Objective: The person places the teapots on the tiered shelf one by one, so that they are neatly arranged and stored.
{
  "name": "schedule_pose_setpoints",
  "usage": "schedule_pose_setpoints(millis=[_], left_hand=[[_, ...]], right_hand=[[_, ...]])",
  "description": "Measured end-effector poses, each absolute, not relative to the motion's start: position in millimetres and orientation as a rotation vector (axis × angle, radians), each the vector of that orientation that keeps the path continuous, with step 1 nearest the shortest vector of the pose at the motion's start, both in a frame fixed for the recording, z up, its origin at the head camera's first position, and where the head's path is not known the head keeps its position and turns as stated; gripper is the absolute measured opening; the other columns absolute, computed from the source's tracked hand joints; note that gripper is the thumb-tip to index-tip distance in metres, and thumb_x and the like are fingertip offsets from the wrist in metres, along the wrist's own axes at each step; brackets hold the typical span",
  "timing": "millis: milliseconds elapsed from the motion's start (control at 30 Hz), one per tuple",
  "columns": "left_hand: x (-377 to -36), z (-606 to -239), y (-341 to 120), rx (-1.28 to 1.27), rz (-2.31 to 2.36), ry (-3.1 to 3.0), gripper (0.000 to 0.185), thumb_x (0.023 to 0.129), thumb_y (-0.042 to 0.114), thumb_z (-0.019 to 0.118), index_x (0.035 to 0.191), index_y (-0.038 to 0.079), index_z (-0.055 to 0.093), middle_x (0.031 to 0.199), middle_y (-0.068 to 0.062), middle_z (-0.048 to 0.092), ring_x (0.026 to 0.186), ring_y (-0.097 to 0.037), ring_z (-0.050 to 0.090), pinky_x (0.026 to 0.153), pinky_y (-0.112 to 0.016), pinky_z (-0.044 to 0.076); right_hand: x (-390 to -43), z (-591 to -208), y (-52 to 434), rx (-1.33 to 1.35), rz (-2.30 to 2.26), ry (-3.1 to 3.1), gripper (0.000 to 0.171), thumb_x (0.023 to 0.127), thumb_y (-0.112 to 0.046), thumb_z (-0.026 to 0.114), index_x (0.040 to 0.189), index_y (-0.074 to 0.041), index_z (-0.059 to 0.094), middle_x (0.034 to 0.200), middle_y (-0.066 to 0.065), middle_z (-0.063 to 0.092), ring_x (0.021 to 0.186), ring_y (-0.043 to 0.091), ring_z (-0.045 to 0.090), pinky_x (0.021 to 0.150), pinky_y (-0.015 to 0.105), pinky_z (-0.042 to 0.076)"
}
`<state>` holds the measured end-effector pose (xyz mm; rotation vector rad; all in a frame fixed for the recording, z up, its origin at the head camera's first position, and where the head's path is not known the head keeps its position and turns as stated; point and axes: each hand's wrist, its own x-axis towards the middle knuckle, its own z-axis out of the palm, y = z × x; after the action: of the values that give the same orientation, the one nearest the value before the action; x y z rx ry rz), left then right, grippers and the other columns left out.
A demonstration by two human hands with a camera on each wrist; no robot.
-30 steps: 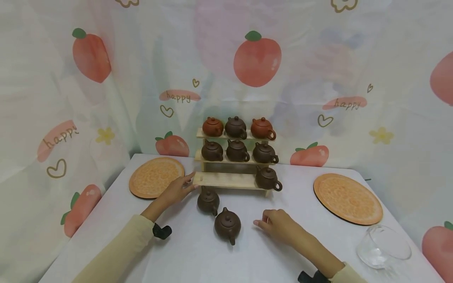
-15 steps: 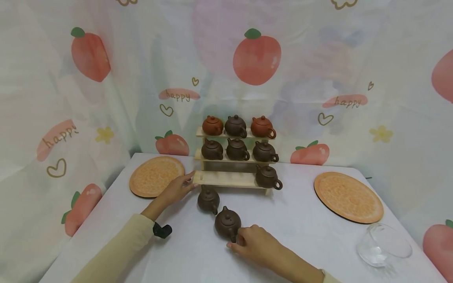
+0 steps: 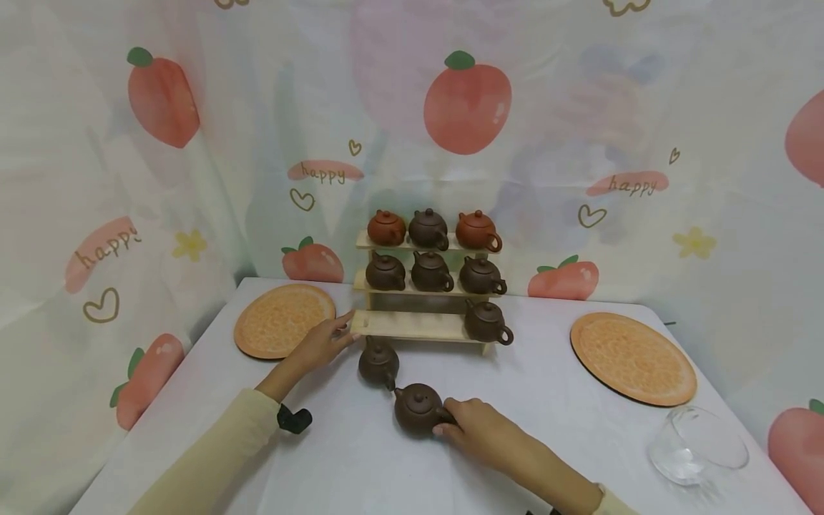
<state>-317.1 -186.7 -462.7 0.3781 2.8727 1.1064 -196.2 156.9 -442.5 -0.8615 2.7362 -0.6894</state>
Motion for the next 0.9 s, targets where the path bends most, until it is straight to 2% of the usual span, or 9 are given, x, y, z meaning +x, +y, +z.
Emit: schedule_pose_setpoints(millis=[133, 467, 900], left_hand=[[-318, -464, -187, 0.379, 1.116, 2.874, 0.066, 0.108, 0.034, 0.062, 0.164, 0.010, 0.036, 0.156, -0.028, 0.050, 0.139, -0.044, 0.055, 0.111, -0.060, 0.048], [-318, -465, -187, 0.354, 1.128, 2.872, 0.067, 0.108, 0.035, 0.063, 0.164, 0.010, 0.037, 0.157, -0.028, 0.050, 0.140, -0.044, 0.054, 0.112, -0.061, 0.047], [-316, -464, -186, 0.346, 1.130, 2.878, 0.066, 0.108, 0.034, 0.063, 0.164, 0.011, 0.038, 0.156, -0.027, 0.051, 0.139, -0.044, 0.055, 0.111, -0.061, 0.047]], right_hand=[[-196, -446, 158, -0.963, -0.656, 2.757, 0.024, 0.104, -0.034, 0.067, 0.092, -0.013, 0.061, 0.074, -0.009, 0.055, 0.068, 0.007, 0.049, 0.062, 0.029, 0.044], [-196, -451, 172, -1.021, -0.753, 2.746, 0.020, 0.106, -0.030, 0.064, 0.091, -0.018, 0.060, 0.074, -0.016, 0.049, 0.069, 0.000, 0.047, 0.064, 0.023, 0.044], [-211, -456, 188, -0.961, -0.839, 2.825, 0.026, 0.106, -0.031, 0.065, 0.085, -0.018, 0.056, 0.069, -0.015, 0.042, 0.065, 0.001, 0.042, 0.059, 0.022, 0.039]])
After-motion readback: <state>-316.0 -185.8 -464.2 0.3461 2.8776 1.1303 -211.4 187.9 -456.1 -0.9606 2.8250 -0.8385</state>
